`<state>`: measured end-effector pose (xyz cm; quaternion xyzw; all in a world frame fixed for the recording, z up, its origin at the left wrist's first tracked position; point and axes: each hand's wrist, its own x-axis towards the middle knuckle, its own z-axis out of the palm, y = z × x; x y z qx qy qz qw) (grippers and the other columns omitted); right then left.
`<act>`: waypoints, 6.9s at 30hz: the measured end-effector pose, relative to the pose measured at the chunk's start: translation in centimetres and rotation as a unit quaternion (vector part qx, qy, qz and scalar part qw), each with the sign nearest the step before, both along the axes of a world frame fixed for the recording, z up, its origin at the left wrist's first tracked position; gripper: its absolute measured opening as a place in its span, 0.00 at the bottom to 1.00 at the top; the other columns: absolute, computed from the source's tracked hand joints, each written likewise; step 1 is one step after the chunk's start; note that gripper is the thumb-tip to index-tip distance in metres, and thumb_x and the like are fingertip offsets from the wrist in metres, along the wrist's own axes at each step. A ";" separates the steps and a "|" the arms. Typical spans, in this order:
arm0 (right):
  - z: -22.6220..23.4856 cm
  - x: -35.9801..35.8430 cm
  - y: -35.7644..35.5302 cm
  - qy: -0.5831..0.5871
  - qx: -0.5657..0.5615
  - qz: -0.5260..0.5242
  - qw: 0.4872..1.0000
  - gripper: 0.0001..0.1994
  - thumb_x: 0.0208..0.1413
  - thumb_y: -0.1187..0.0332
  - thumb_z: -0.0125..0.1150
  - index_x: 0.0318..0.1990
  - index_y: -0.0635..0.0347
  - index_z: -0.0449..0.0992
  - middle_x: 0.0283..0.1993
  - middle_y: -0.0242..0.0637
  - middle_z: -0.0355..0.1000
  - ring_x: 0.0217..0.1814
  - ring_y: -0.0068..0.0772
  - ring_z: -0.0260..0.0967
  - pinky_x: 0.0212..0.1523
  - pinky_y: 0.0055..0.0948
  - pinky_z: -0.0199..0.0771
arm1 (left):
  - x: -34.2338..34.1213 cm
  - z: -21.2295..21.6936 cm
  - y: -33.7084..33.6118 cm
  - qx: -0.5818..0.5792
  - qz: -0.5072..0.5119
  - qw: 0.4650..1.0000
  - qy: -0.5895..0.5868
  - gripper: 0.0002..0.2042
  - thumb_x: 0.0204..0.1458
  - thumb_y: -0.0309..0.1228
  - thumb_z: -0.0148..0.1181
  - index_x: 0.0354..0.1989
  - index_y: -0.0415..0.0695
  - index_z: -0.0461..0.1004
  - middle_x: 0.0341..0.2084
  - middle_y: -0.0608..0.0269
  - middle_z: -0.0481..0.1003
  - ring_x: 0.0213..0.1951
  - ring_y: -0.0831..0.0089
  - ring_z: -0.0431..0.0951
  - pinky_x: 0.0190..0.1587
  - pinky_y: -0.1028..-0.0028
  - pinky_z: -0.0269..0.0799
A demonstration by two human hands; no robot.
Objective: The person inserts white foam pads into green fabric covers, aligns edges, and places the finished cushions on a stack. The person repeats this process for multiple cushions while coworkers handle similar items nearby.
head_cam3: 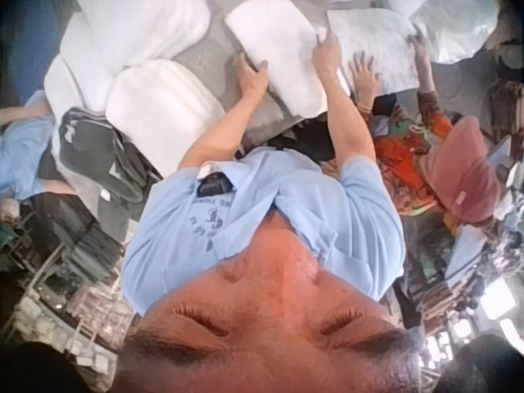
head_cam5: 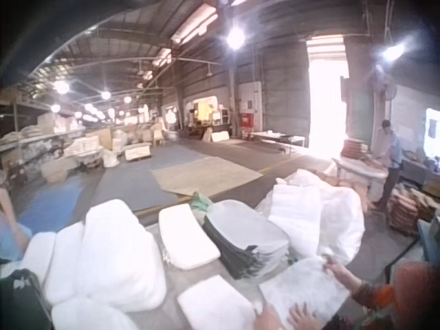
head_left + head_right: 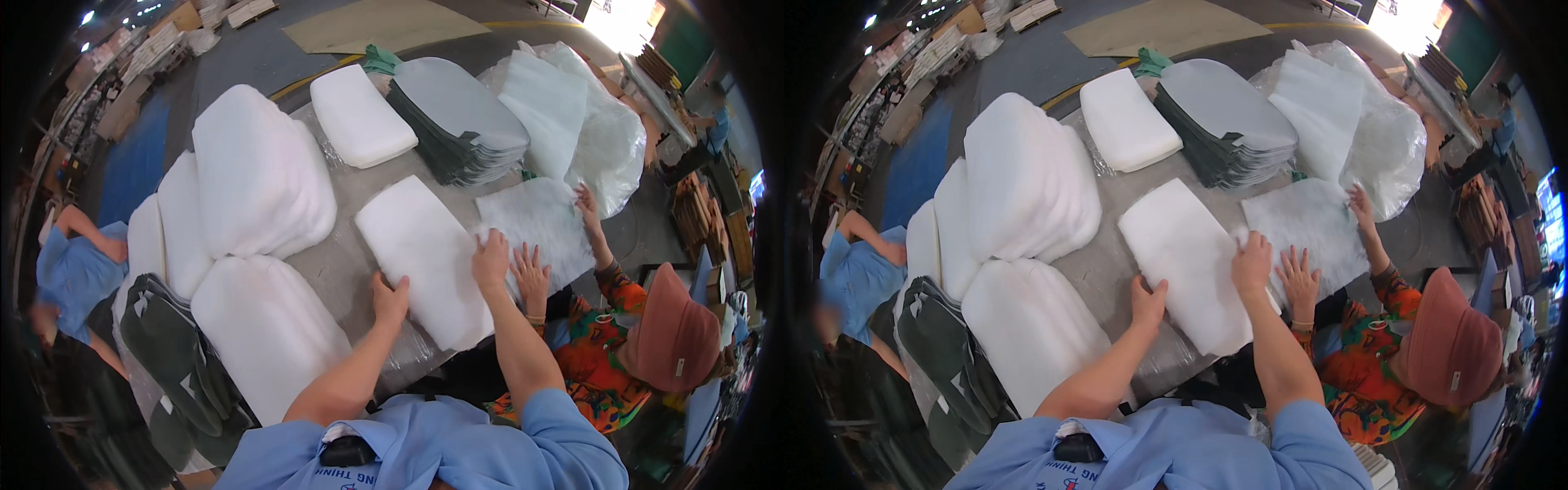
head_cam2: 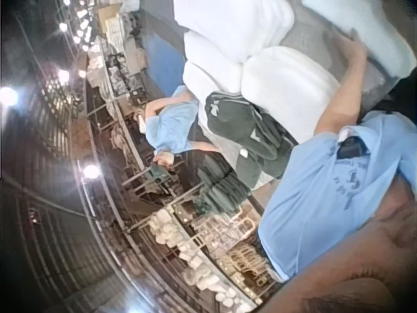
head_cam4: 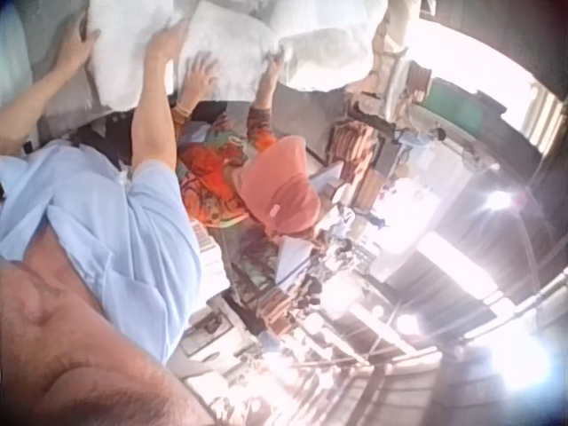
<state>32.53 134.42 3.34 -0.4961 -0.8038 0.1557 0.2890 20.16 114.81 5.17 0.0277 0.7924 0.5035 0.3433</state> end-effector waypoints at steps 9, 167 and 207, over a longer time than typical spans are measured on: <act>1.8 2.6 2.0 0.033 -0.168 -0.013 0.985 0.18 0.67 0.65 0.62 0.57 0.66 0.73 0.41 0.61 0.79 0.47 0.67 0.78 0.47 0.58 0.75 | -3.9 -1.7 5.8 0.246 -0.011 0.958 -0.146 0.27 0.69 0.34 0.63 0.70 0.34 0.64 0.65 0.50 0.73 0.64 0.60 0.73 0.68 0.62 0.69; 12.4 15.3 -8.0 0.554 -0.252 0.119 0.784 0.05 0.68 0.69 0.69 0.45 0.58 0.80 0.41 0.23 0.76 0.46 0.18 0.70 0.48 0.25 0.70 | -0.7 22.6 9.2 0.115 -0.647 0.504 0.561 0.17 0.44 0.22 0.70 0.46 0.40 0.78 0.41 0.50 0.81 0.47 0.44 0.77 0.50 0.51 0.72; -1.3 13.4 -7.1 0.385 -0.342 0.234 0.825 0.18 0.62 0.52 0.73 0.39 0.60 0.83 0.33 0.41 0.79 0.38 0.30 0.74 0.42 0.36 0.73 | 10.8 10.9 4.7 -0.030 -0.587 0.574 0.569 0.48 0.46 0.55 0.73 0.73 0.41 0.65 0.51 0.48 0.77 0.58 0.47 0.72 0.72 0.29 0.43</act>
